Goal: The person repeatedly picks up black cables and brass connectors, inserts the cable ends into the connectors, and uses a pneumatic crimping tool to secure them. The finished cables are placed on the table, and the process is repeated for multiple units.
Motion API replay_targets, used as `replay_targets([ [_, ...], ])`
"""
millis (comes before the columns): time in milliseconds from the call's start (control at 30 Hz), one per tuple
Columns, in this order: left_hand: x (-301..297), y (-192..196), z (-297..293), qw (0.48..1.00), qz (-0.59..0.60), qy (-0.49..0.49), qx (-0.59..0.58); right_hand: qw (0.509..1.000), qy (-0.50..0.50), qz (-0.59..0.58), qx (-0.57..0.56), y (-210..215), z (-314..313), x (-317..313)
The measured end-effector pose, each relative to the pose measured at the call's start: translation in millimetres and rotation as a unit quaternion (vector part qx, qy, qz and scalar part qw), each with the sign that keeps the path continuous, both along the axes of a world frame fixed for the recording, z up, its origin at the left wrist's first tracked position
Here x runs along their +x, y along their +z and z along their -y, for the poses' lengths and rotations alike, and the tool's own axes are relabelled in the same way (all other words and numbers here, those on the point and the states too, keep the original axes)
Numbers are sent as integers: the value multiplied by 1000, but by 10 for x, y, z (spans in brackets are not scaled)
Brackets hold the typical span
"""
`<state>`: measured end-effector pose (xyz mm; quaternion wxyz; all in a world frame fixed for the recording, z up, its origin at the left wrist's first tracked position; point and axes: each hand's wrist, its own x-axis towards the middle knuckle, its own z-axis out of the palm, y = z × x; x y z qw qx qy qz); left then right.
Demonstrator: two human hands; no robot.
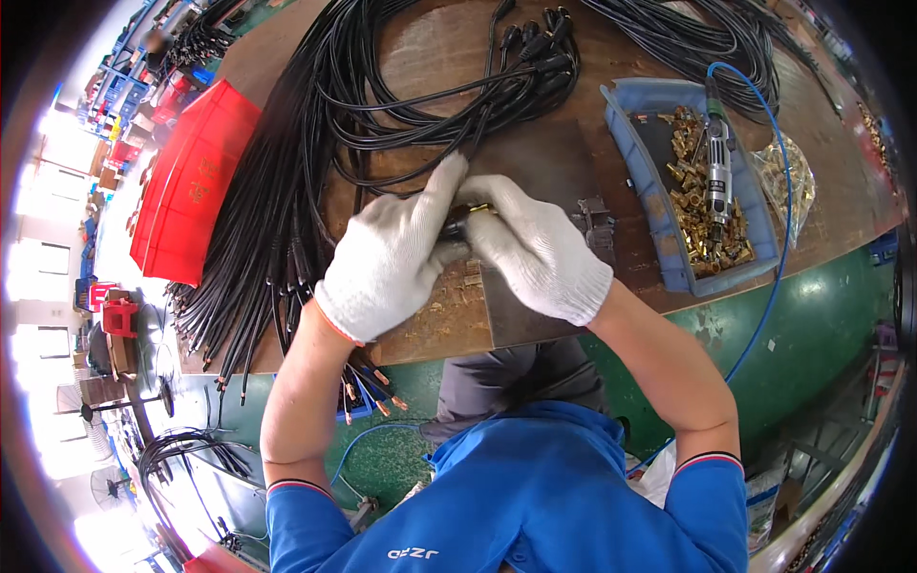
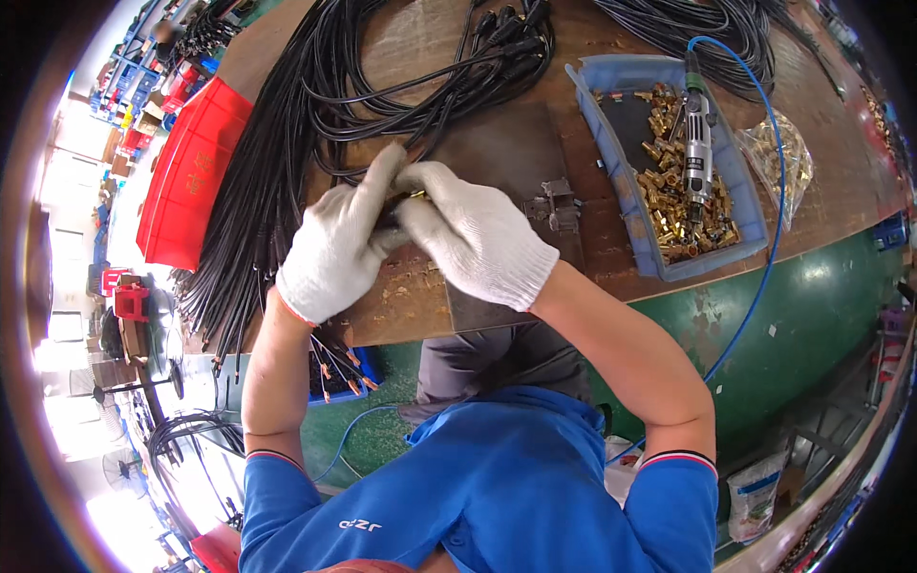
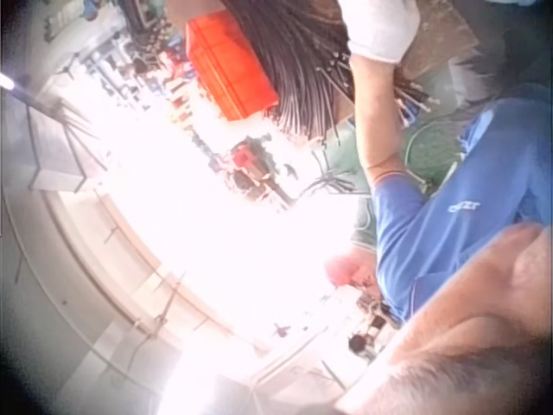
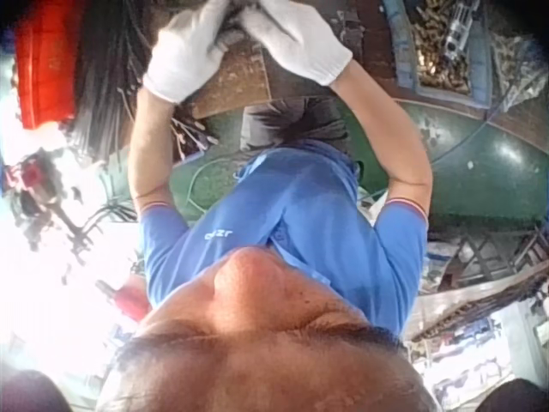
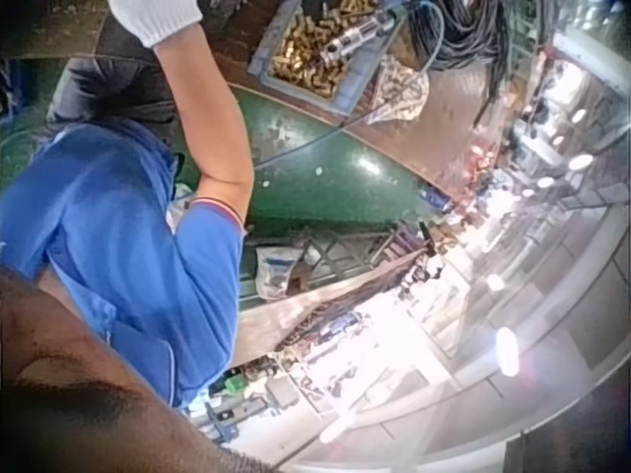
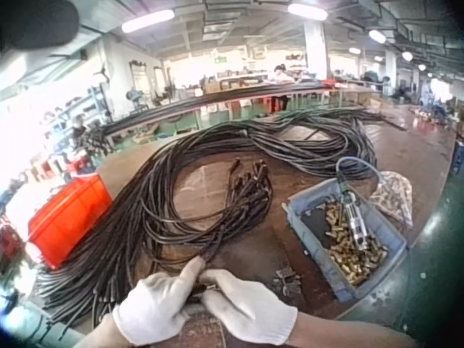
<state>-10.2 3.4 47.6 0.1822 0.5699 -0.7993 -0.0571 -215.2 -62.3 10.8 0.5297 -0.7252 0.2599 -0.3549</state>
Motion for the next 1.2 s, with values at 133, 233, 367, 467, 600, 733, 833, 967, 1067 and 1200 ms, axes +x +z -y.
replay_targets([
  [133, 15, 58, 296, 973, 34, -52, -220, 995, -88, 23, 48, 37, 204, 189],
  [233, -152, 125, 50, 982, -52, 82, -164, 959, -126, 119, 223, 26, 495, 141],
  [367, -3, -290, 313, 891, -425, 161, 14, 895, -108, 231, 365, 95, 553, 201],
  [467, -289, -125, 838, 664, -742, 80, 47, 893, -33, 234, 383, -35, 523, 358],
  [600, -93, -382, 1398, 610, -778, 2, 148, 903, -225, 208, 299, -310, 930, 392],
  [733, -181, -639, 1482, 721, -658, -18, 215, 913, -89, 243, 316, -517, 1124, 385],
  [833, -210, -815, 1481, 840, -534, 32, 88, 967, -82, 108, 217, -367, 1033, 481],
  [967, -212, -909, 1537, 813, -570, 18, 113, 956, -117, 186, 195, -593, 1082, 588],
  [1067, -229, -903, 1540, 862, -493, 5, 119, 958, -156, 197, 139, -724, 1061, 544],
  [1200, -366, -1059, 1399, 855, -517, -36, 9, 974, -141, 168, 57, -810, 1009, 519],
])
